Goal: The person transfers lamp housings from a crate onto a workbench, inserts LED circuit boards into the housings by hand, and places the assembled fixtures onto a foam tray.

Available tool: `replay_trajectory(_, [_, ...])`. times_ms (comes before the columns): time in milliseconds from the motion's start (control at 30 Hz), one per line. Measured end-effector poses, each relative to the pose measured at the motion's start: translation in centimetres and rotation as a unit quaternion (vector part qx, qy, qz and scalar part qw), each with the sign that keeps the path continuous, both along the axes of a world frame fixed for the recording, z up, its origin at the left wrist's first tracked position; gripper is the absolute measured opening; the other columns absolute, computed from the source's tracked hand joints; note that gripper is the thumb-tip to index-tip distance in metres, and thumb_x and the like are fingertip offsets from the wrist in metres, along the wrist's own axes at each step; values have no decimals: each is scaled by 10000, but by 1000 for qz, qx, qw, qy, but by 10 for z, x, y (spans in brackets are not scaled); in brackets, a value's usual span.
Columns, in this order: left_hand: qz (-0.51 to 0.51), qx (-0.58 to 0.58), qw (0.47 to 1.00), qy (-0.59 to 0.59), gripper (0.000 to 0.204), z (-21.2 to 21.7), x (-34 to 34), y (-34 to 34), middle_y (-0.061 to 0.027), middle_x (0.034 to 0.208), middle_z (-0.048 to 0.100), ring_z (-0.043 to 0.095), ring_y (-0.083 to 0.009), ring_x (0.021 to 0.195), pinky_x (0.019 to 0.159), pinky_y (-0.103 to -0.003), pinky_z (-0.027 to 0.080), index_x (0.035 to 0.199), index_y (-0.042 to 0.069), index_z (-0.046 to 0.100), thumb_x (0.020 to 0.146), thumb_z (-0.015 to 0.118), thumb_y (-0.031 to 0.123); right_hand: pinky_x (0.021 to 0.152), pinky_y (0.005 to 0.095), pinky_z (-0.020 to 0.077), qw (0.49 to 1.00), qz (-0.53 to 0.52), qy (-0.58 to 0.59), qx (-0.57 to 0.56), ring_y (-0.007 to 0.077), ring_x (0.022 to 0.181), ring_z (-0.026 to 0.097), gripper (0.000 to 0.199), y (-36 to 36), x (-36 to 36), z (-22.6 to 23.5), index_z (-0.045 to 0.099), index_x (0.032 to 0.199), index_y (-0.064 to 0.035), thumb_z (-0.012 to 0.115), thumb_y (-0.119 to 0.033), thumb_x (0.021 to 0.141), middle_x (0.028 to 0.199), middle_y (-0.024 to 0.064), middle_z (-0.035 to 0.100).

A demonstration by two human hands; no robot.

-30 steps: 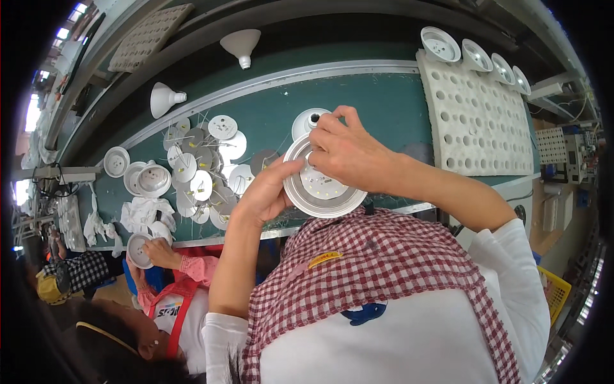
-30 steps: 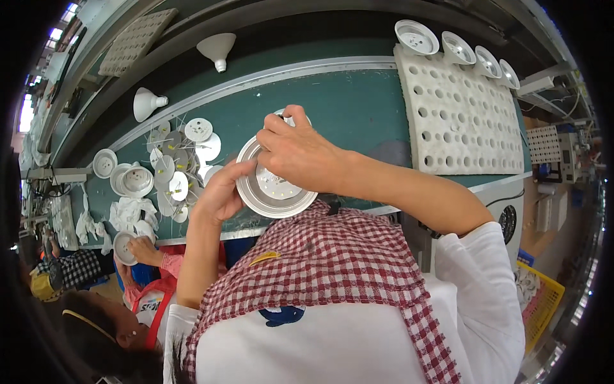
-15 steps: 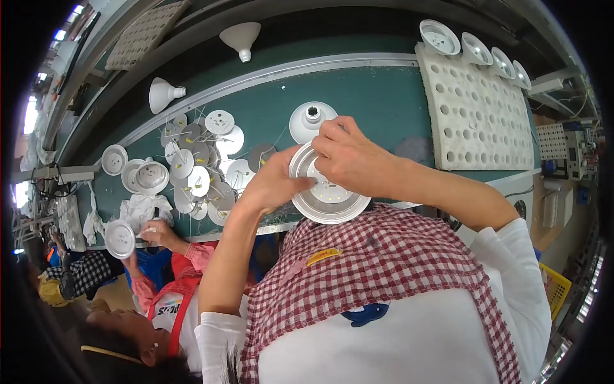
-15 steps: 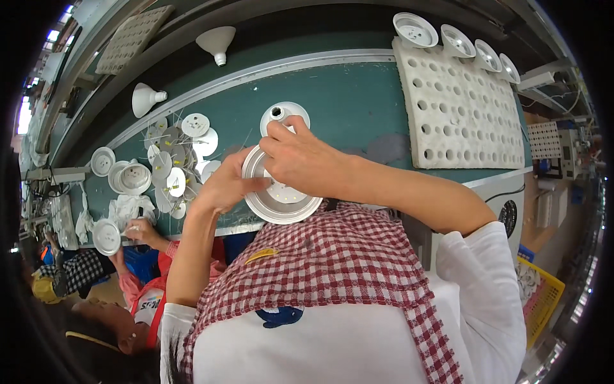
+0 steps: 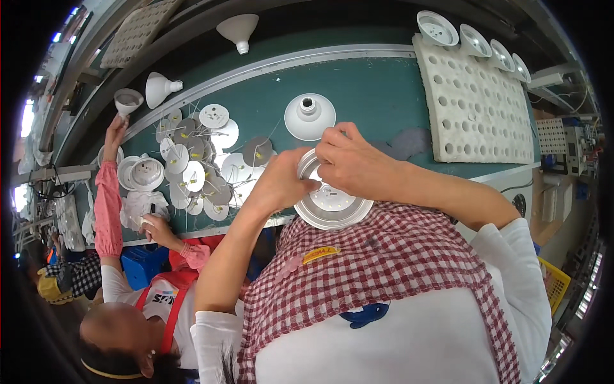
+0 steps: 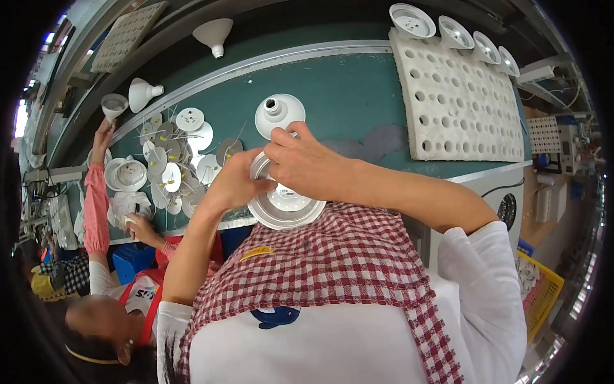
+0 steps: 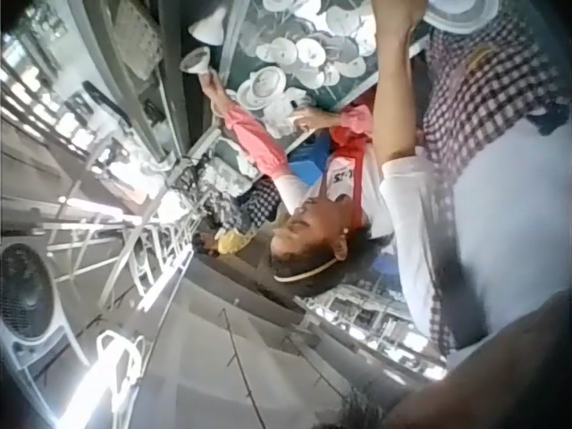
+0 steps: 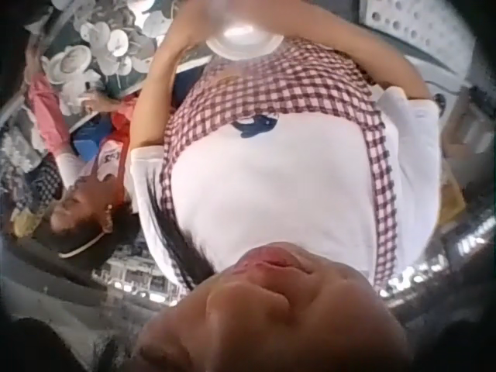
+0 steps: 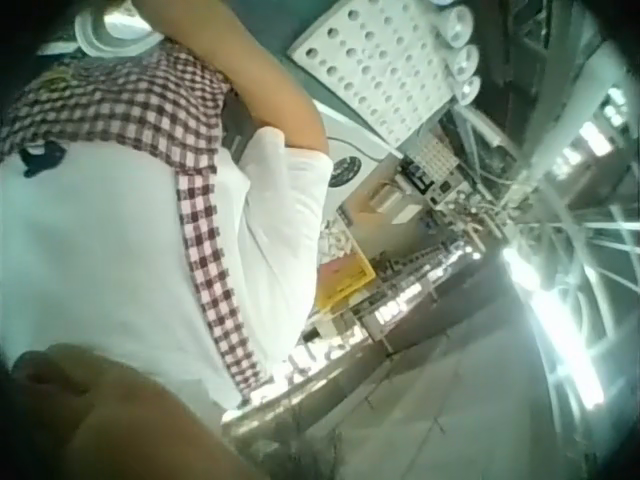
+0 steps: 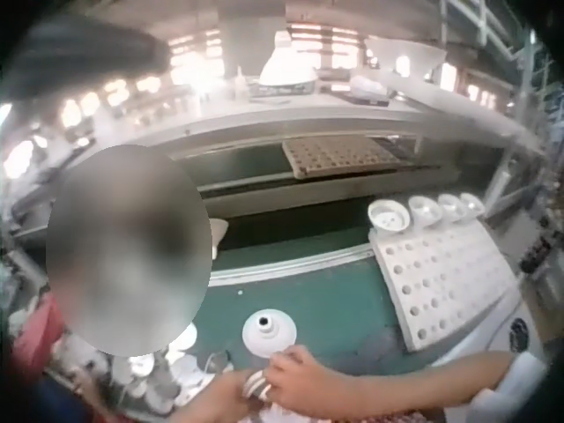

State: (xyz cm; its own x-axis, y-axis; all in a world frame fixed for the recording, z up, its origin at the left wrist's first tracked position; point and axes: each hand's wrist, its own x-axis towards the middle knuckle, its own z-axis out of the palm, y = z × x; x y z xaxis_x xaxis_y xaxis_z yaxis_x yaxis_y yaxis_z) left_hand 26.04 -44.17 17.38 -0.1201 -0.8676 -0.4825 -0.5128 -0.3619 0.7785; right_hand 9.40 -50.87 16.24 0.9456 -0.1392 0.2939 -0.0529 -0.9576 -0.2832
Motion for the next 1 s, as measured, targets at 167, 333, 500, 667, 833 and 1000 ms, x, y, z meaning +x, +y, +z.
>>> replay_trajectory(167, [1, -43, 999, -7, 361, -3, -3, 3, -174, 899, 641, 620, -305, 874, 748, -368, 474, 997, 11, 592, 648, 678, 46, 834, 394, 389, 990, -62, -36, 122, 248, 919, 481, 216, -5, -10, 11, 588, 840, -20, 658, -117, 659, 905, 89, 531])
replay_trajectory(333, [1, -51, 999, 8, 339, 3, -6, 2, -184, 892, 638, 618, -323, 864, 747, -382, 478, 980, 14, 602, 650, 668, 52, 768, 356, 487, 864, -230, 179, 410, 299, 881, 609, 551, -18, -19, 25, 524, 1076, 12, 754, -191, 618, 998, 189, 602])
replay_trajectory(500, [-33, -67, 996, -39, 316, 18, -12, -2, -196, 871, 632, 608, -350, 848, 744, -391, 478, 954, 8, 601, 642, 648, 29, 748, 350, 490, 861, -231, 185, 413, 282, 845, 626, 538, -7, -14, 15, 551, 1015, 16, 775, -195, 574, 916, 185, 630])
replay_trajectory(667, [-39, -80, 994, -58, 361, 15, -14, 3, -193, 867, 636, 620, -326, 831, 736, -366, 472, 997, 3, 586, 645, 659, 42, 708, 338, 490, 870, -217, 137, 421, 264, 759, 638, 427, -2, -18, 4, 609, 896, -10, 787, -201, 558, 812, 147, 647])
replay_trajectory(833, [-39, -106, 990, -84, 339, 17, -18, 5, -209, 846, 629, 611, -360, 807, 714, -381, 474, 985, 3, 585, 654, 648, 37, 689, 301, 485, 825, -251, 121, 492, 184, 736, 631, 393, 1, -21, 2, 633, 886, -27, 793, -177, 560, 813, 97, 661])
replay_trajectory(1000, [-46, -132, 983, -118, 347, 22, -21, 7, -194, 792, 635, 630, -329, 763, 694, -367, 482, 1013, 6, 584, 673, 644, 38, 689, 319, 494, 812, -266, 105, 509, 219, 742, 642, 409, 7, -24, -5, 659, 897, -36, 786, -213, 551, 829, 123, 666])
